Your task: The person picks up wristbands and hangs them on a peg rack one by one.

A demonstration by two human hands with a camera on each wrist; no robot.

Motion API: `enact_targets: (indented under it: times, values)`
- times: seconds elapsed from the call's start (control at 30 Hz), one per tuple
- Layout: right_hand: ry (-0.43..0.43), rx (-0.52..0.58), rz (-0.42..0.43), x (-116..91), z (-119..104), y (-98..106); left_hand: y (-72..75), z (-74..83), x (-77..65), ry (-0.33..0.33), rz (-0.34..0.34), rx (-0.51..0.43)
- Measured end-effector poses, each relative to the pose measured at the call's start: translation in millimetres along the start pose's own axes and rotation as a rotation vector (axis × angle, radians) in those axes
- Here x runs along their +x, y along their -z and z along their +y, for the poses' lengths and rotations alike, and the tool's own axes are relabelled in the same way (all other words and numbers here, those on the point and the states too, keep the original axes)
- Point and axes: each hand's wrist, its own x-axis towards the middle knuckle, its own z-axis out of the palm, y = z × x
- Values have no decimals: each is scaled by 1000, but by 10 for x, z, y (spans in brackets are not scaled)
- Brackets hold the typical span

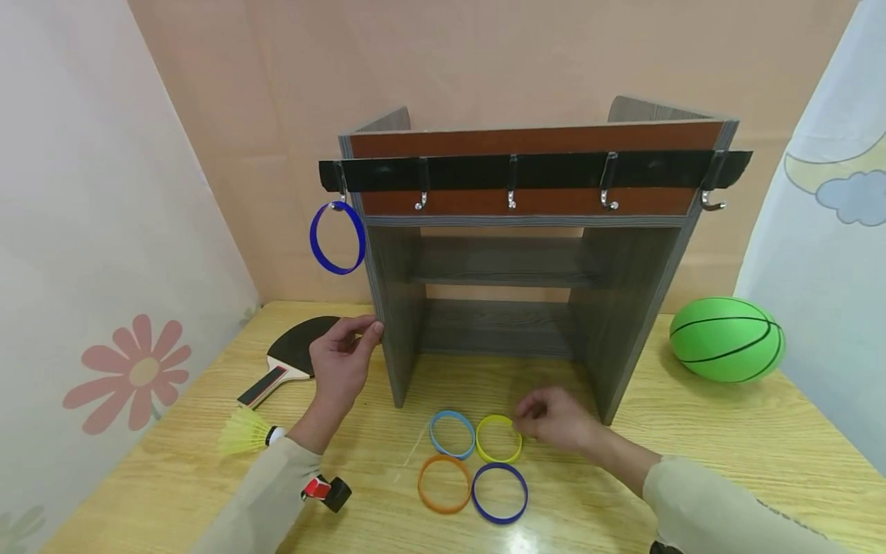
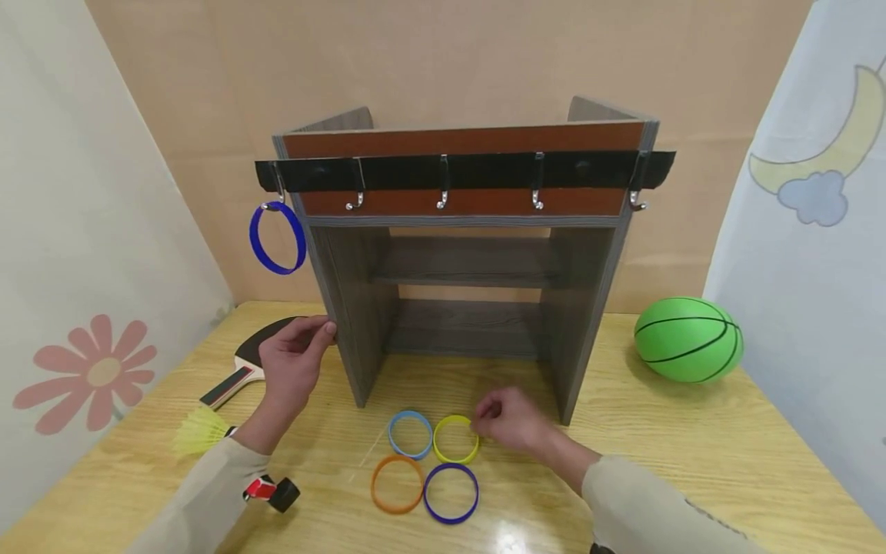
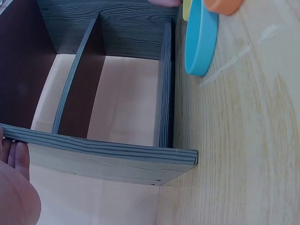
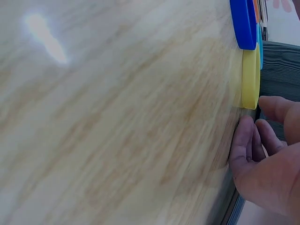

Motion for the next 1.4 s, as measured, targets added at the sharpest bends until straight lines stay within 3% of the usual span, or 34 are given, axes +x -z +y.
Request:
enact_targets:
  times: [0.43, 0.8, 0.97, 1.17, 1.4]
  values:
    - [-15, -69, -4, 17, 37, -77, 25, 31, -14, 4, 7, 25]
    - [3, -68, 7, 9, 24, -76, 39, 10, -15, -14, -4, -8]
    - [-33, 33, -13, -30, -3, -32, 46, -9, -13, -12, -9, 44]
    - [-66, 104, -30, -85, 8, 108, 22, -15, 6, -26, -17, 27]
    - [-99, 210, -63, -127, 9, 287, -58, 208, 40, -25, -29, 34]
